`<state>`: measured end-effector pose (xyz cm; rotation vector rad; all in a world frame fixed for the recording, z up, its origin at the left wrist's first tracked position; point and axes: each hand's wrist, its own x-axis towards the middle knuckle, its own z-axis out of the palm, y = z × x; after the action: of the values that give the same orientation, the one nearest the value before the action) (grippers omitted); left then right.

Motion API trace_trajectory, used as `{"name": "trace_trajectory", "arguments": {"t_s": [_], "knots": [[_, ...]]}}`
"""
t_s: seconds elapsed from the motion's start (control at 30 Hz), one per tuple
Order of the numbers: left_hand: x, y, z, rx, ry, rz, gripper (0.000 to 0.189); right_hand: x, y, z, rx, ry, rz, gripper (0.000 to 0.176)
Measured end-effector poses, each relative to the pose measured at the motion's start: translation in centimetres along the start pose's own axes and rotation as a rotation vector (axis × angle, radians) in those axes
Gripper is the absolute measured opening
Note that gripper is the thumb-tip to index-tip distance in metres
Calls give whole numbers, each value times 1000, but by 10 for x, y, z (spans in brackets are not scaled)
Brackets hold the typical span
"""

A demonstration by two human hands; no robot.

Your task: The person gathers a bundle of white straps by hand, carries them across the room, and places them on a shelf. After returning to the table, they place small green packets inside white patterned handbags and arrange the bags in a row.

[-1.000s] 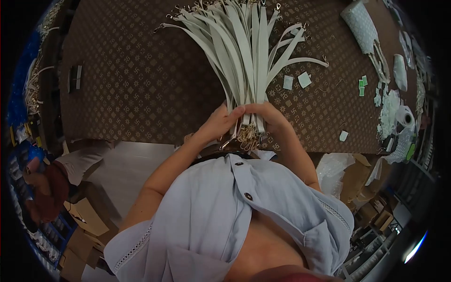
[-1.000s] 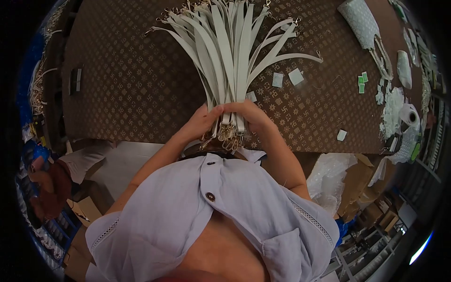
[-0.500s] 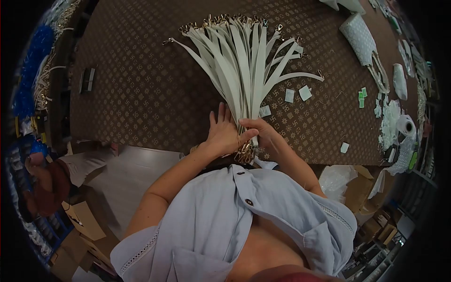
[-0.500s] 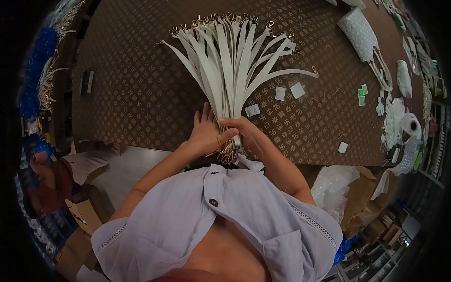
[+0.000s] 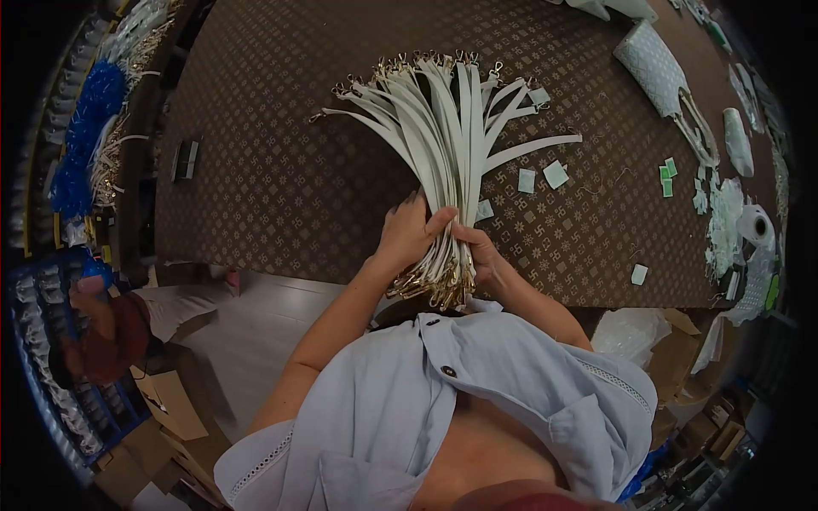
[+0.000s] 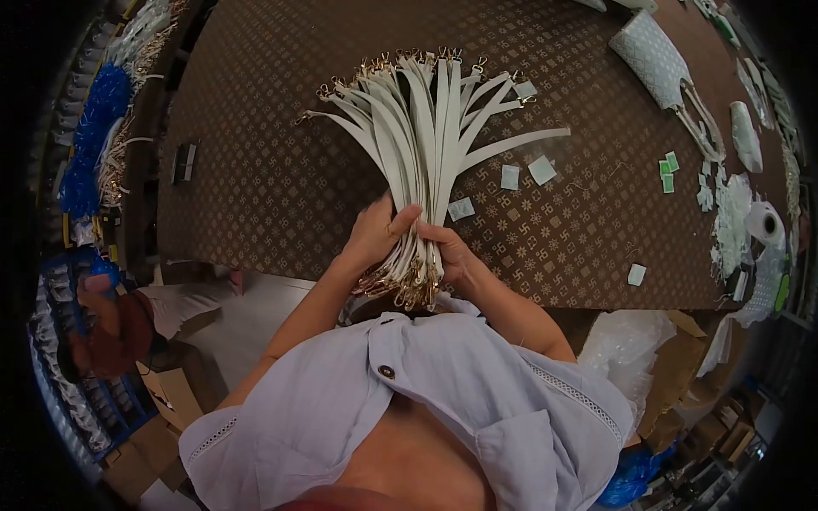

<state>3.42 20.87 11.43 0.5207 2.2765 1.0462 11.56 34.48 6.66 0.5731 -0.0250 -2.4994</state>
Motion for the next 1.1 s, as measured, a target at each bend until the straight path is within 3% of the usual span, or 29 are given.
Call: {"name": "trace_trajectory", "arguments": {"t_s": [0.13, 0.27, 0.43, 0.5, 0.53, 0.6, 0.63, 0.8, 0.93, 1.0, 1.1], "knots": [[-10, 2, 9, 352, 90, 66, 64, 4, 2, -8, 23, -199, -48, 35], [-10, -2, 19, 731, 230, 67, 60, 8, -7, -8, -44, -31, -98, 31], [-4, -1, 20, 700, 332, 59, 58, 6, -21, 12, -211, 32, -67, 33], [-1, 5, 10, -14, 30, -149, 57, 7, -22, 14, -257, 81, -129, 34], [0, 2, 8, -10, 30, -135, 57, 6, -25, 17, -263, 75, -142, 34], [-2, -5, 2, -671, 218, 75, 57, 0, -30, 28, -331, 67, -204, 33], [-3, -9, -4, -593, 306, 23, 59, -3, -35, 37, -344, 71, -236, 34], [-8, -83, -29, -593, 305, -55, 50, -51, -66, 128, -735, 72, -675, 39], [-23, -122, -44, -624, 215, -103, 37, -121, -60, 184, -1340, 216, -1091, 44], [-33, -139, -53, -565, 143, -108, 34, -165, -30, 205, -1419, 224, -1195, 45], [-38, -159, -70, -604, 11, -3, 33, -218, 55, 230, -1442, 372, -1650, 47]]}}
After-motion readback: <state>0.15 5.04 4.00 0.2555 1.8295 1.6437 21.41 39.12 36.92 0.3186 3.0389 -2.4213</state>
